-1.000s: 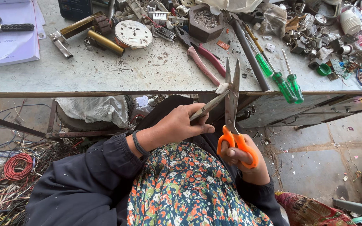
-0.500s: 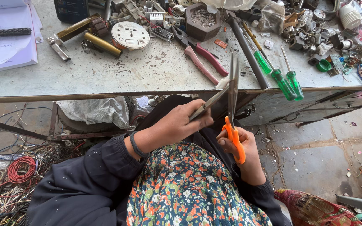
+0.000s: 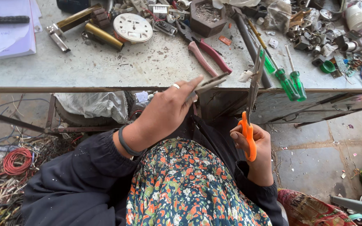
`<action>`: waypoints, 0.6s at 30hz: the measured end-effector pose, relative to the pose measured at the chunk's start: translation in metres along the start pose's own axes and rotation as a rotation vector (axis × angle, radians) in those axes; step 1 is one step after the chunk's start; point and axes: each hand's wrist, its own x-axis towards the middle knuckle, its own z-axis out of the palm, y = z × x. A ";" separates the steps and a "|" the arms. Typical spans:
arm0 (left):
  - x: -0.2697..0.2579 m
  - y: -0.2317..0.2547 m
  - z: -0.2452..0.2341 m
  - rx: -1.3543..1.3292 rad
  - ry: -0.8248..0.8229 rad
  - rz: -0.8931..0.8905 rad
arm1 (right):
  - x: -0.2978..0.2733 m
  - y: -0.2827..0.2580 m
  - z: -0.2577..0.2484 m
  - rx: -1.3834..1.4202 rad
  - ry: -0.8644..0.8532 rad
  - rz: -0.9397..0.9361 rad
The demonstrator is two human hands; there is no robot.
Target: The person uses pliers and a hammer to break apart a small white plastic electrical component, then uses orange-handled scissors to trim protruding parts. They continue to manipulate the component with pliers and a hammer, breaking off pieces and placing them on the workbench.
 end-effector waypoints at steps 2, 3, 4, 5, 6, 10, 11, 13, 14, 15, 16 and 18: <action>-0.001 -0.001 -0.003 0.028 0.027 0.019 | -0.001 -0.002 0.001 -0.093 0.009 -0.030; -0.002 -0.001 -0.004 0.037 0.026 0.021 | -0.001 -0.002 0.002 -0.139 0.015 -0.045; -0.002 -0.002 -0.005 0.046 0.023 0.025 | -0.001 -0.003 0.002 -0.135 0.014 -0.035; -0.001 -0.003 -0.006 0.035 -0.016 -0.008 | -0.001 -0.004 0.002 -0.131 0.014 -0.026; -0.001 -0.003 -0.005 0.023 -0.056 -0.040 | -0.001 -0.004 0.002 -0.128 0.014 -0.017; -0.001 -0.006 -0.004 0.055 -0.117 -0.052 | -0.002 -0.006 -0.002 -0.190 -0.030 -0.069; -0.002 -0.008 -0.004 0.056 -0.118 -0.046 | -0.002 -0.007 -0.002 -0.208 -0.030 -0.081; -0.003 -0.010 -0.005 0.058 -0.120 -0.035 | -0.002 -0.008 -0.002 -0.253 -0.019 -0.088; -0.003 -0.011 -0.005 0.067 -0.118 -0.028 | -0.001 -0.009 -0.002 -0.281 -0.007 -0.083; -0.003 -0.012 -0.006 0.076 -0.116 -0.021 | -0.001 -0.010 -0.002 -0.309 0.004 -0.079; -0.002 -0.012 -0.006 0.086 -0.113 -0.013 | -0.001 -0.011 -0.002 -0.339 0.010 -0.087; -0.002 -0.012 -0.007 0.127 -0.120 -0.050 | -0.001 -0.014 -0.002 -0.399 0.024 -0.104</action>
